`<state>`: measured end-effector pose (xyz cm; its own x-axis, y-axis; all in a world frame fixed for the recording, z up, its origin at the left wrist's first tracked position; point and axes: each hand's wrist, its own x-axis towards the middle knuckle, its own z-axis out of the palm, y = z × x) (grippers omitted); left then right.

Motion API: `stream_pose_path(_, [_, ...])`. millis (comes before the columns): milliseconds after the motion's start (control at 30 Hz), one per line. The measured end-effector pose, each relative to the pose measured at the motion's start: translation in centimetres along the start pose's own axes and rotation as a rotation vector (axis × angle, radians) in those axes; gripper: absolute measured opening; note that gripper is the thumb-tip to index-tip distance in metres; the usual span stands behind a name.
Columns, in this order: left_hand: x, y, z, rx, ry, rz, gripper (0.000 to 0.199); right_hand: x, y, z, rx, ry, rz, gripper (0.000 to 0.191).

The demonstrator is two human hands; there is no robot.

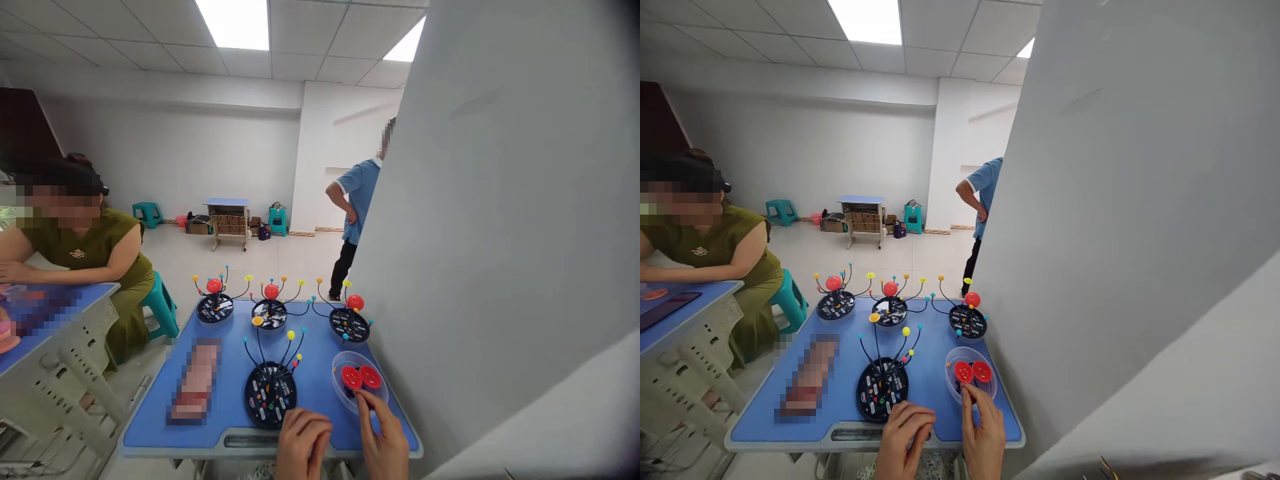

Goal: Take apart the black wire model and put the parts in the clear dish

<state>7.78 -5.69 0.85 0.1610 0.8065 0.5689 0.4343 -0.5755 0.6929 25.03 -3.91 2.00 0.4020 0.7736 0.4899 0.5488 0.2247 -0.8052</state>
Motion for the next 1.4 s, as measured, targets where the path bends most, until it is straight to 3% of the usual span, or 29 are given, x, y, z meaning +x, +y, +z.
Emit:
stream_pose_path(133, [-1.5, -2.2, -3.1, 0.037, 0.266, -0.239, 0.025, -1.6, -2.1, 2.7, 0.24, -0.193, 0.159, 0.05])
stream_pose_path(233, [-0.5, -3.7, -5.0, 0.098, 0.317, -0.403, 0.026, -1.9, -4.2, 4.9, 0.462, -0.337, 0.338, 0.048])
stream_pose_path(333, [0.8, -4.7, -5.7, 0.128, 0.298, -0.41, 0.029, -1.6, -5.6, 7.1, 0.604, -0.401, 0.444, 0.054])
stream_pose_path(533, [1.9, -5.6, -5.2, 0.154, 0.278, -0.353, 0.026, -1.1, -6.5, 9.9, 0.693, -0.441, 0.558, 0.054])
stream_pose_path(1067, [2.0, -6.2, -4.9, 0.222, 0.274, -0.31, 0.021, -1.2, -7.1, 10.9, 0.718, -0.474, 0.587, 0.052])
stream_pose_path(1400, [2.1, -6.6, -4.5, 0.212, 0.287, -0.329, 0.019, 0.6, -8.5, 10.1, 0.763, -0.417, 0.58, 0.05])
